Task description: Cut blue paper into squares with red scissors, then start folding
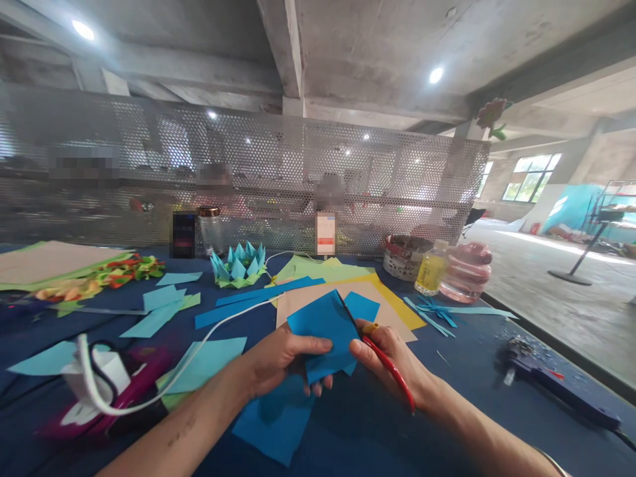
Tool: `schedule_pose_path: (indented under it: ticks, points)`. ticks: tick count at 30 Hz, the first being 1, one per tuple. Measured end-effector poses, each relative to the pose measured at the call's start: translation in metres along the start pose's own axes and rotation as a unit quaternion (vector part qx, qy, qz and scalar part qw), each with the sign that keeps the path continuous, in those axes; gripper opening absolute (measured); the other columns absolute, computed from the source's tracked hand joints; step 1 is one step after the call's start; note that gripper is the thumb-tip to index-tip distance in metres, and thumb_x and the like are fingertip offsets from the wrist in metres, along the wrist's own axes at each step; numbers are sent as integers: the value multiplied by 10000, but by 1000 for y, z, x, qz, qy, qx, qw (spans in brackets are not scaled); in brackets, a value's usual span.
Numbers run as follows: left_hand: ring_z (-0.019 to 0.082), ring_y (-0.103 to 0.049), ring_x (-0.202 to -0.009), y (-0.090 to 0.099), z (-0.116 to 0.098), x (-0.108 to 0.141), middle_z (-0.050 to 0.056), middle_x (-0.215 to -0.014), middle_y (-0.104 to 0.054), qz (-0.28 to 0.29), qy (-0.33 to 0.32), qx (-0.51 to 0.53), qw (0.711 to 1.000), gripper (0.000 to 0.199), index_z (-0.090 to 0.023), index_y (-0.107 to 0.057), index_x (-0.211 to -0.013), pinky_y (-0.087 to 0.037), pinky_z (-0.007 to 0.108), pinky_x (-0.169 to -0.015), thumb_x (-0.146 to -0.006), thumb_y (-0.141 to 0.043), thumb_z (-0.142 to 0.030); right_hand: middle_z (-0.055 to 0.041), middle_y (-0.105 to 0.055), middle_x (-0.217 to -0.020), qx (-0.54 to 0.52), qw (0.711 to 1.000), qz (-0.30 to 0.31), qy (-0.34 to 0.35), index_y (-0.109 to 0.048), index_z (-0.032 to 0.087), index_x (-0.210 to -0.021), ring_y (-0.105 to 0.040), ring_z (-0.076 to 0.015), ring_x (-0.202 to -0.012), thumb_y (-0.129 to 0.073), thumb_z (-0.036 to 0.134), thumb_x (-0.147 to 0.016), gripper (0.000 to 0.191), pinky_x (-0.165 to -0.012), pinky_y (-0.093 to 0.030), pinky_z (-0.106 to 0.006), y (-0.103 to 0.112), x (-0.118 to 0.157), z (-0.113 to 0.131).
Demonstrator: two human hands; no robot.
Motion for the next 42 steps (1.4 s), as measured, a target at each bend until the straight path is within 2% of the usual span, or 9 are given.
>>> schedule_pose_path:
  ticks: [8, 17, 22, 27, 36, 42]
  points:
    - [152, -599, -448, 0, 1, -1, 82, -572, -682, 3, -6, -1, 1000, 269, -91, -698, -823, -421, 229, -420, -751, -659, -347, 19, -398, -596, -10, 1000, -4, 7, -375, 198, -575, -294, -89, -506, -339, 728, -823, 586, -461, -296, -242, 0, 1, 1]
    - [147, -596, -446, -3, 0, -1, 72, -571, -683, 8, -5, -4, 1000, 260, -96, -698, -823, -420, 233, -425, -758, -652, -343, 57, -311, -505, 7, 1000, -30, 4, -304, 205, -538, -267, -80, -490, -320, 763, -800, 617, -466, -279, -244, 1, 0, -2]
    - [149, -601, -459, -3, 0, 0, 72, -585, -685, 10, -5, -4, 1000, 268, -101, -696, -853, -419, 229, -430, -754, -659, -347, 27, -420, -594, 8, 1000, -18, 7, -409, 182, -592, -299, -80, -514, -323, 787, -775, 638, -456, -291, -228, 0, 1, 1]
    - [150, -610, -486, -2, 3, -1, 71, -629, -691, 2, 5, -1, 1000, 281, -109, -695, -906, -417, 222, -428, -750, -665, -341, 10, -440, -614, 2, 1000, -1, -1, -483, 165, -652, -295, -83, -503, -323, 779, -783, 647, -439, -281, -232, -2, 1, 3]
    - [142, -594, -425, -10, 5, -1, 60, -547, -678, 18, 5, -16, 1000, 240, -112, -699, -804, -419, 217, -403, -745, -658, -341, 55, -335, -551, 8, 1000, -7, -4, -365, 196, -623, -281, -80, -498, -339, 725, -824, 567, -440, -252, -229, -1, 3, -3]
    - [137, -595, -422, -11, 5, 0, 69, -554, -685, 17, 9, -17, 1000, 232, -109, -699, -747, -419, 220, -412, -749, -651, -336, 50, -348, -601, 14, 1000, -14, 10, -354, 194, -625, -290, -80, -518, -345, 676, -858, 535, -468, -273, -237, 0, 2, -5]
Point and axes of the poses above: each hand's wrist, its own x-axis away from the middle knuckle, its own y-axis out of the back of the hand, z = x × y, the point moved 9 cm from there along -x, towards the middle knuckle
